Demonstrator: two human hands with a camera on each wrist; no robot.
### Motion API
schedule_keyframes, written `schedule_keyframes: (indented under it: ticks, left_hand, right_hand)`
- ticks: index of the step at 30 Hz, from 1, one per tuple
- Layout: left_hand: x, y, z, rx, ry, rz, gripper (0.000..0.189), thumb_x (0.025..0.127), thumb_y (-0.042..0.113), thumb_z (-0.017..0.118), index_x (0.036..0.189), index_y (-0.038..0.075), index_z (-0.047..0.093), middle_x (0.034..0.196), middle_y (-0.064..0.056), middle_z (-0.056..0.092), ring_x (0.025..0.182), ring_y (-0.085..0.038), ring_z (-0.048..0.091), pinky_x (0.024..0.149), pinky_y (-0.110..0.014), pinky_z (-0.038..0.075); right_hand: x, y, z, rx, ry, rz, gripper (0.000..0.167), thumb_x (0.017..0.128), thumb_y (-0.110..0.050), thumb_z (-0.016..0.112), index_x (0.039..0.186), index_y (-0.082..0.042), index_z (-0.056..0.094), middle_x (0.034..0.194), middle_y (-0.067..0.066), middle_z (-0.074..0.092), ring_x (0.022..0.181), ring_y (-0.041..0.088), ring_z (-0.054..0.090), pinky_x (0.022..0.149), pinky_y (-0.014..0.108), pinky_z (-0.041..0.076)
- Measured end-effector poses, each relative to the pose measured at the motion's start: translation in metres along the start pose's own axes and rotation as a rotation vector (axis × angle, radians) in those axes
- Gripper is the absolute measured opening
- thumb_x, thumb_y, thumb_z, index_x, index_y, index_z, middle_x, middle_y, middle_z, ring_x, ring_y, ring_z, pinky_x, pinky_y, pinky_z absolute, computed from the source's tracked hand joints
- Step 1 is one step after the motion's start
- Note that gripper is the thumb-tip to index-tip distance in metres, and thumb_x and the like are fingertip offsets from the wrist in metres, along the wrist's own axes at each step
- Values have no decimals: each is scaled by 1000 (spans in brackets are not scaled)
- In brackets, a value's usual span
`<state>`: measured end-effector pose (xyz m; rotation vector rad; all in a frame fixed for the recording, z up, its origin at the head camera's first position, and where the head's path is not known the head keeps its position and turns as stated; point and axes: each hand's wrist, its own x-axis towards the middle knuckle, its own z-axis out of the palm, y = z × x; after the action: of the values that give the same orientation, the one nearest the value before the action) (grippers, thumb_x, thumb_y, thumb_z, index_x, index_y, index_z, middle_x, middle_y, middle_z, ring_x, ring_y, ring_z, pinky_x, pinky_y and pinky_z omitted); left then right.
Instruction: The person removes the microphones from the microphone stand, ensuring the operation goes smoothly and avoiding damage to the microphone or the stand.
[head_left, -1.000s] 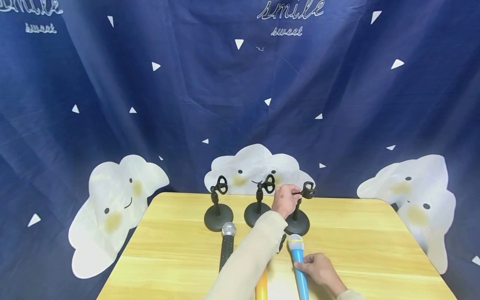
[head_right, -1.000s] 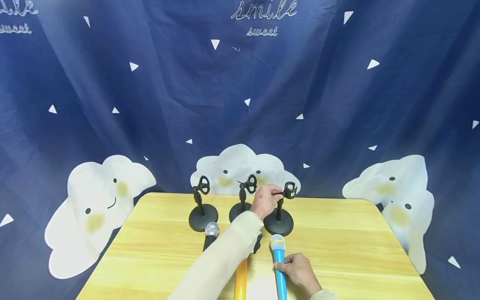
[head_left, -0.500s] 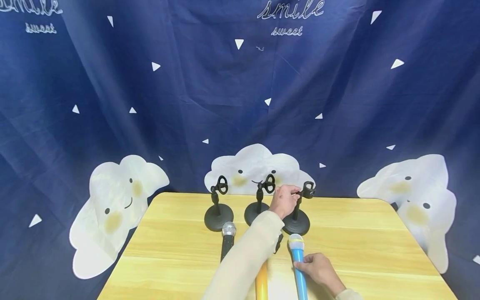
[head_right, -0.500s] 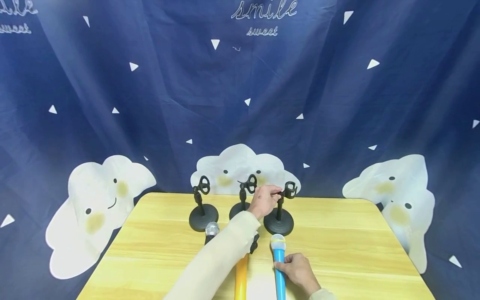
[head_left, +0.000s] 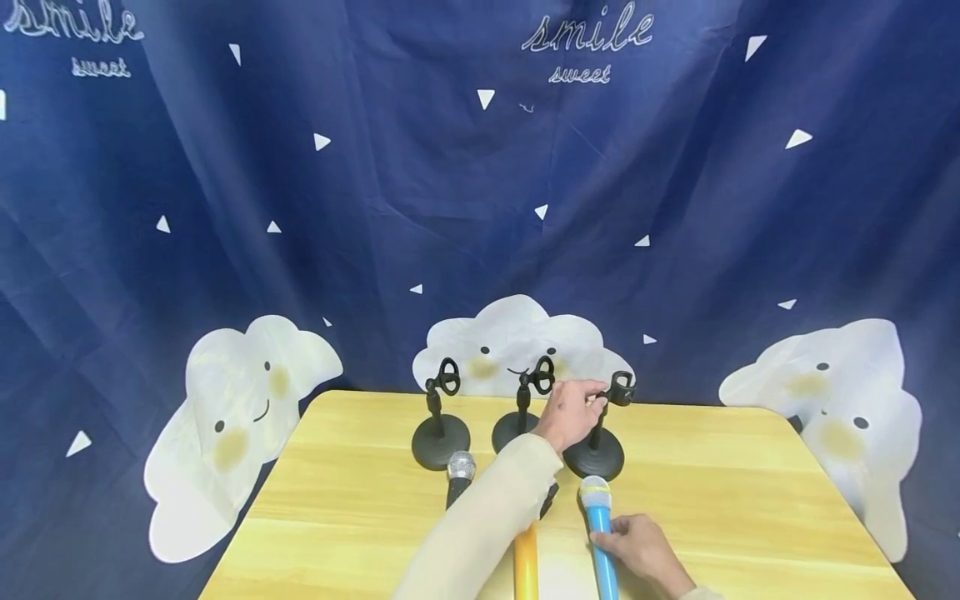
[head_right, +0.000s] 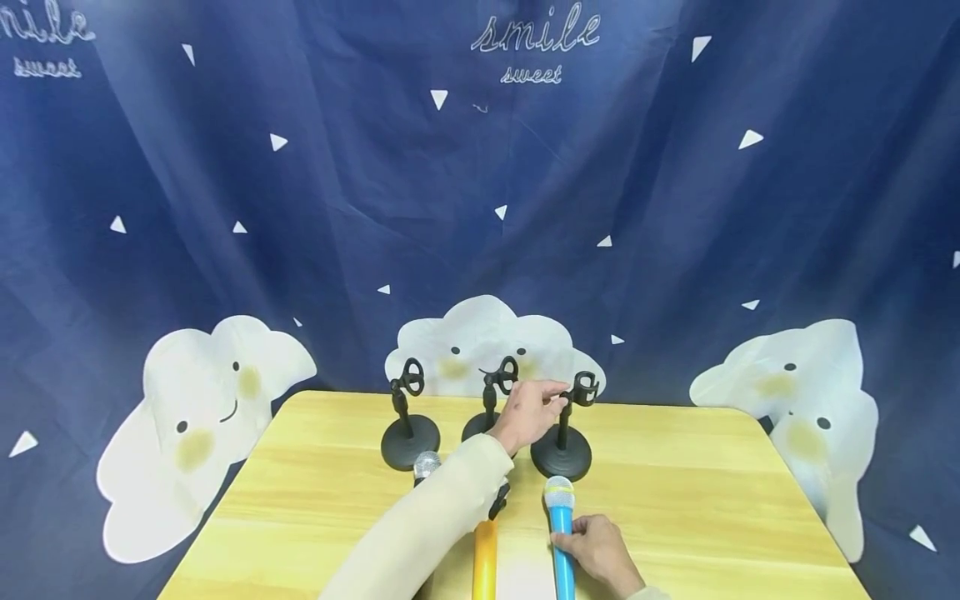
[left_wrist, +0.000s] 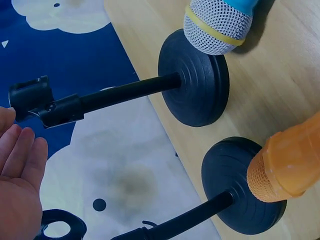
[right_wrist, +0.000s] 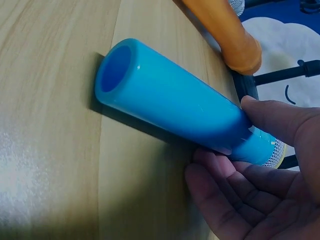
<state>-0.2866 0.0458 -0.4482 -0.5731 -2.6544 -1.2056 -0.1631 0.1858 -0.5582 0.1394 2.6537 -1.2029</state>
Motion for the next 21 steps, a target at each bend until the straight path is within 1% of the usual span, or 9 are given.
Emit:
schedule_keyframes:
  ticks: [5, 7, 11, 12, 14, 17, 19, 20, 21]
  left_hand:
    - [-7, -2, -1, 37, -14, 47, 27, 97, 18, 68, 123, 21, 73, 117, 8, 72, 111, -6, 65, 94, -18, 49]
    - [-10, -4, -3, 50, -35, 46, 29, 97, 19, 67, 125, 22, 71, 119, 9, 71, 112, -6, 64, 95, -19, 49]
    - [-18, -8, -7, 36, -89, 20, 32, 98, 21, 66, 130, 23, 68, 125, 10, 68, 114, -7, 62, 96, -22, 49]
    - [-20, -9, -9, 31, -101, 19, 32, 98, 21, 66, 131, 22, 68, 126, 10, 67, 113, -8, 63, 95, -22, 49]
    - [-25, -13, -12, 30, -124, 31, 34, 98, 20, 66, 132, 19, 67, 128, 8, 66, 113, -9, 64, 98, -24, 48]
    - [-34, -20, -18, 37, -156, 62, 35, 98, 21, 66, 133, 17, 66, 130, 6, 65, 115, -8, 62, 100, -24, 47]
    - [-42, -25, -22, 38, -181, 73, 36, 98, 23, 66, 134, 16, 65, 132, 5, 64, 115, -7, 61, 101, -24, 47]
    - [-46, -29, -25, 36, -192, 73, 37, 98, 24, 66, 134, 17, 65, 133, 5, 63, 114, -5, 60, 98, -23, 48]
    - [-51, -32, -29, 33, -206, 71, 37, 98, 25, 65, 135, 17, 64, 133, 4, 64, 105, -6, 64, 96, -23, 49]
  right_hand:
    - [0, 2, -1, 5, -33, 8, 39, 84, -27, 79, 98, 8, 71, 79, 3, 68, 73, 19, 64, 67, 38, 55]
    - [0, 4, -1, 9, -60, 17, 43, 86, -30, 78, 101, 9, 70, 81, 4, 69, 74, 21, 65, 68, 41, 57]
    - [1, 5, 0, 17, -82, 35, 49, 87, -35, 78, 103, 10, 69, 82, 4, 69, 75, 22, 66, 70, 43, 57]
    - [2, 4, 0, 22, -83, 35, 48, 87, -36, 78, 102, 9, 69, 82, 4, 69, 75, 21, 65, 69, 43, 57]
    - [2, 4, 0, 28, -84, 40, 49, 87, -37, 77, 101, 9, 69, 81, 3, 69, 74, 21, 64, 69, 42, 56]
    - [3, 4, 0, 45, -88, 53, 51, 87, -39, 77, 102, 10, 69, 82, 5, 70, 74, 22, 65, 68, 43, 56]
    - [3, 6, -2, 38, -90, 60, 59, 88, -42, 75, 106, 13, 67, 85, 9, 71, 75, 25, 67, 70, 47, 57]
    - [3, 6, -4, 31, -84, 61, 61, 88, -43, 74, 108, 14, 65, 88, 11, 71, 76, 27, 68, 71, 49, 58]
    - [3, 7, -6, 22, -75, 57, 65, 88, -45, 73, 110, 16, 64, 89, 14, 71, 76, 29, 69, 71, 51, 58]
